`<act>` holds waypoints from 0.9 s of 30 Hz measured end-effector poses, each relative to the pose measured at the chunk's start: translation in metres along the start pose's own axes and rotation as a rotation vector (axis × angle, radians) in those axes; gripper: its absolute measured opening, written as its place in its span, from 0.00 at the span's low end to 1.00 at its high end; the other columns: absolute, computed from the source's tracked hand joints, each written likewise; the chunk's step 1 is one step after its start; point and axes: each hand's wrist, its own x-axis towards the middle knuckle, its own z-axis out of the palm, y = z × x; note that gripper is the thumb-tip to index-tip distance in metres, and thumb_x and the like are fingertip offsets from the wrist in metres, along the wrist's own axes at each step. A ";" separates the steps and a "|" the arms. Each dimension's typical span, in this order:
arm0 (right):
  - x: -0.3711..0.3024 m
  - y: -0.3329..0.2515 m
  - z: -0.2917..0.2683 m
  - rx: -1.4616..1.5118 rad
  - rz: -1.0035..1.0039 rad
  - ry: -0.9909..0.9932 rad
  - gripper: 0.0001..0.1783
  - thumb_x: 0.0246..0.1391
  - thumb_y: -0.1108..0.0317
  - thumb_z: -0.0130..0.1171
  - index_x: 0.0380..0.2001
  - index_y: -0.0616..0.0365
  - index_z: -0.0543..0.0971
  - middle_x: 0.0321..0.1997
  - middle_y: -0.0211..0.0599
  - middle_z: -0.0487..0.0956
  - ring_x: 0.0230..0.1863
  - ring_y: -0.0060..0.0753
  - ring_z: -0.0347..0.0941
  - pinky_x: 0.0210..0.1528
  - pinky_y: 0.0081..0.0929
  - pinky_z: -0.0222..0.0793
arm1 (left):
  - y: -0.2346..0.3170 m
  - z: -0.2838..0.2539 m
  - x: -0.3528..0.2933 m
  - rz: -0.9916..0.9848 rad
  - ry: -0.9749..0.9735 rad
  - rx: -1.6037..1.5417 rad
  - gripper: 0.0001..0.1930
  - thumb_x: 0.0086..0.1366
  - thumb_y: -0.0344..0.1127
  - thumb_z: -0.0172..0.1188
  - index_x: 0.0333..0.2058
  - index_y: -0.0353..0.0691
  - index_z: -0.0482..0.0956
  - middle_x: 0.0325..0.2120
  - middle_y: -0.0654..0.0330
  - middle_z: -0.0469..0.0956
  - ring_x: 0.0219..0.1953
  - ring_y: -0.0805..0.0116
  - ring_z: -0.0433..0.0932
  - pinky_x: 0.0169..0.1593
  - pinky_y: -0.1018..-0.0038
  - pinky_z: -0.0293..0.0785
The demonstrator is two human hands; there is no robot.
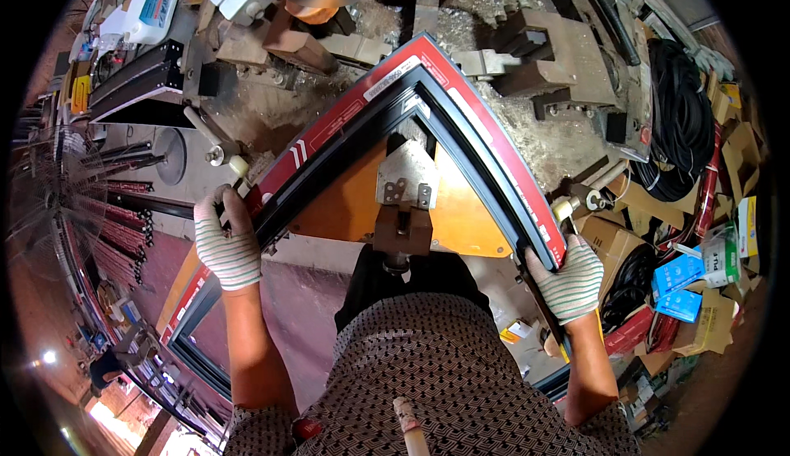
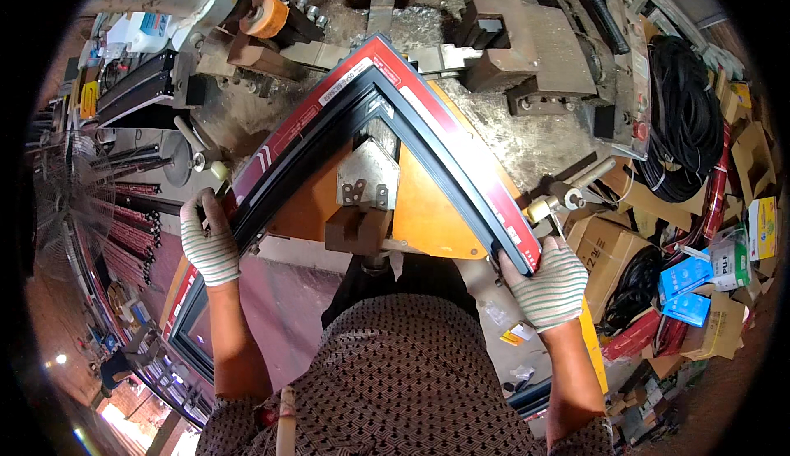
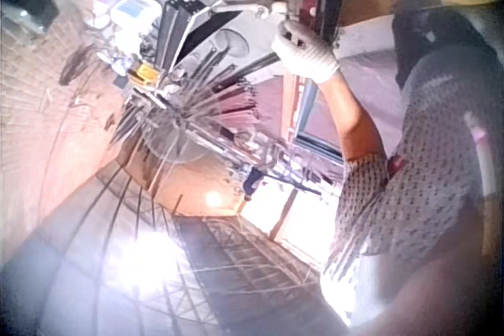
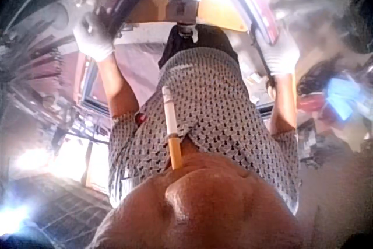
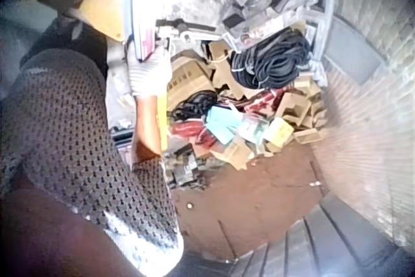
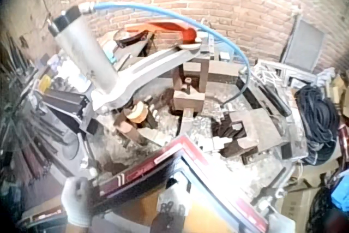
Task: The person assembles a red window frame by positioning its corners into a corner welding machine. They repeatedly align the frame, operate the machine's clamps to secure the corners, and release them to check the joints. The process involves handling the frame with gloved hands and manipulating the machine's levers.
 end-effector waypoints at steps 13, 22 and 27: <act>-0.002 0.000 0.000 0.017 0.006 0.002 0.28 0.52 0.47 0.74 0.33 0.64 0.79 0.29 0.53 0.80 0.31 0.57 0.80 0.38 0.45 0.77 | 0.011 0.003 -0.003 0.049 -0.033 0.060 0.17 0.81 0.40 0.53 0.35 0.37 0.82 0.25 0.56 0.80 0.26 0.66 0.76 0.36 0.69 0.76; -0.001 0.004 0.011 0.032 -0.016 0.111 0.26 0.52 0.50 0.75 0.39 0.63 0.82 0.34 0.56 0.83 0.37 0.60 0.82 0.43 0.44 0.78 | 0.013 -0.002 0.002 0.014 -0.092 0.101 0.12 0.73 0.37 0.60 0.30 0.40 0.79 0.29 0.48 0.80 0.31 0.46 0.80 0.36 0.52 0.76; 0.000 0.020 0.023 0.231 -0.011 0.053 0.27 0.56 0.56 0.75 0.51 0.66 0.82 0.42 0.51 0.87 0.40 0.43 0.84 0.50 0.38 0.77 | 0.000 -0.018 -0.003 0.142 0.094 -0.155 0.09 0.66 0.34 0.68 0.42 0.41 0.81 0.37 0.49 0.82 0.37 0.51 0.82 0.41 0.60 0.80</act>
